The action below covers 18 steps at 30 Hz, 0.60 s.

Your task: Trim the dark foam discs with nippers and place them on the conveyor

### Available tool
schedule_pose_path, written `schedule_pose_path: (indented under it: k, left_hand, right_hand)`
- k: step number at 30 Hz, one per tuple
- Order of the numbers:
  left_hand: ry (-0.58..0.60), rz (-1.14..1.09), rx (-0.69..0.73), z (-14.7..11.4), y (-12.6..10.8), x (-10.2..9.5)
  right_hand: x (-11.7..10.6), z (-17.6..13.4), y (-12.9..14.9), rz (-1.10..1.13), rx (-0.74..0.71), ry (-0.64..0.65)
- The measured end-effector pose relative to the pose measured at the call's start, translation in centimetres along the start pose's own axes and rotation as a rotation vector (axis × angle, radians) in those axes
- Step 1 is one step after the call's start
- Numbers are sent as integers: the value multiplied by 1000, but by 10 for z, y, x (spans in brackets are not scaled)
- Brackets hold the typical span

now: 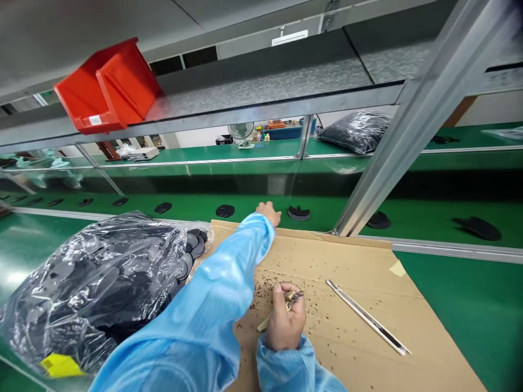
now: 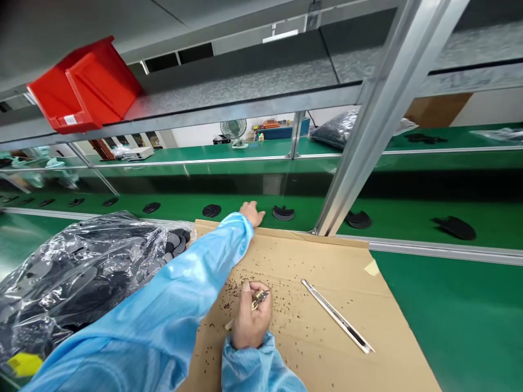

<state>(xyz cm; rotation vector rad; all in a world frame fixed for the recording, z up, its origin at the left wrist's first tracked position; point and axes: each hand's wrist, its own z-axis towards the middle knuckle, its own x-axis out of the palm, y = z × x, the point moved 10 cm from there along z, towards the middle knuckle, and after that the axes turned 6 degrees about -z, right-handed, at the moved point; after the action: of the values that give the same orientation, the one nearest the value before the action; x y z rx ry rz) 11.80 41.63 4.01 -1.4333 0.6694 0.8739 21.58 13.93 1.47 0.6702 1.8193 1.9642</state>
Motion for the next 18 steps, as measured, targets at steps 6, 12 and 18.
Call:
schedule_pose_path:
  k: [6, 12, 18]
  left_hand:
    - [87, -72, 66, 16, -47, 49]
    - [92, -214, 223, -1, -83, 48]
    - [-77, -651, 126, -31, -61, -21]
  right_hand:
    - [3, -1, -11, 73, 64, 51]
    - [3, 2, -11, 48, 52, 65]
    - [-2, 16, -3, -95, -78, 37]
